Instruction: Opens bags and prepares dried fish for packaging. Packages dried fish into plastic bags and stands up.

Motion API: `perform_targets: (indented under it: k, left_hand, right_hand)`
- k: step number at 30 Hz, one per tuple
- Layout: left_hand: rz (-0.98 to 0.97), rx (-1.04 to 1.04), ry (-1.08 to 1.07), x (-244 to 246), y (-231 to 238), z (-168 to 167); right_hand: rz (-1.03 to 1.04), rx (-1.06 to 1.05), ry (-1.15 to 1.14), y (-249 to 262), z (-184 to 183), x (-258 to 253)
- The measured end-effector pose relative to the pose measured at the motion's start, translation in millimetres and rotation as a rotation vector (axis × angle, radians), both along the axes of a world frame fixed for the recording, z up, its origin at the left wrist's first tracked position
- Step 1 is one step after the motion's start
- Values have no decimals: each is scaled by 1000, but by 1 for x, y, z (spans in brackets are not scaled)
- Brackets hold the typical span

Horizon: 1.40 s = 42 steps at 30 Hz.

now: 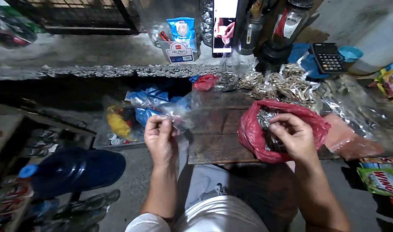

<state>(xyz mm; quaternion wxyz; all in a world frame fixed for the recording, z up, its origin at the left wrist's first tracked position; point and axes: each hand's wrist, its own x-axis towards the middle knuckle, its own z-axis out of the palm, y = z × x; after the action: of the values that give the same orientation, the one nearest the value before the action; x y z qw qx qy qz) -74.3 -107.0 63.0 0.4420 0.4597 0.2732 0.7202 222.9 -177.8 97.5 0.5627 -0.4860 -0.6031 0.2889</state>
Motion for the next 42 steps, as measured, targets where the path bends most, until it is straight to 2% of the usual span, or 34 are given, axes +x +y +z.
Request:
perform_targets:
  k: [4, 6, 9, 12, 17, 21, 25, 28, 34, 38, 42]
  left_hand:
    - [-125, 73, 180, 36, -19, -8]
    - [-280, 29, 150, 58, -29, -17]
    - [-500, -101, 26, 77, -39, -23]
    - [-560, -171, -7, 80, -39, -22]
    - [-554, -125, 32, 80, -35, -26]
    - [-509, -105, 77, 75, -31, -27]
    - [-470, -56, 153, 77, -35, -24]
    - [-484, 67, 216, 85, -42, -25]
    - [-590, 284, 301, 96, -46, -25]
    - [-531, 377, 460, 87, -38, -19]
    - [-285, 467, 811, 67, -14, -9]
  right_hand:
    - [186, -7, 18, -3, -7, -35]
    - [272, 1, -30, -2, -12, -49]
    - [252, -37, -208, -3, -19, -59]
    - [223, -68, -238, -5, -23, -58]
    - [191, -69, -205, -7, -24, -54]
    - [178, 52, -205, -3, -23, -42]
    - [53, 103, -453, -3, -20, -35]
    - [-58, 70, -654, -3, -17, -40]
    - [-144, 24, -803, -2, -14, -43]
    - [-205, 25, -887, -3, -6, -40]
    - [-176, -83, -1015, -7, 6, -40]
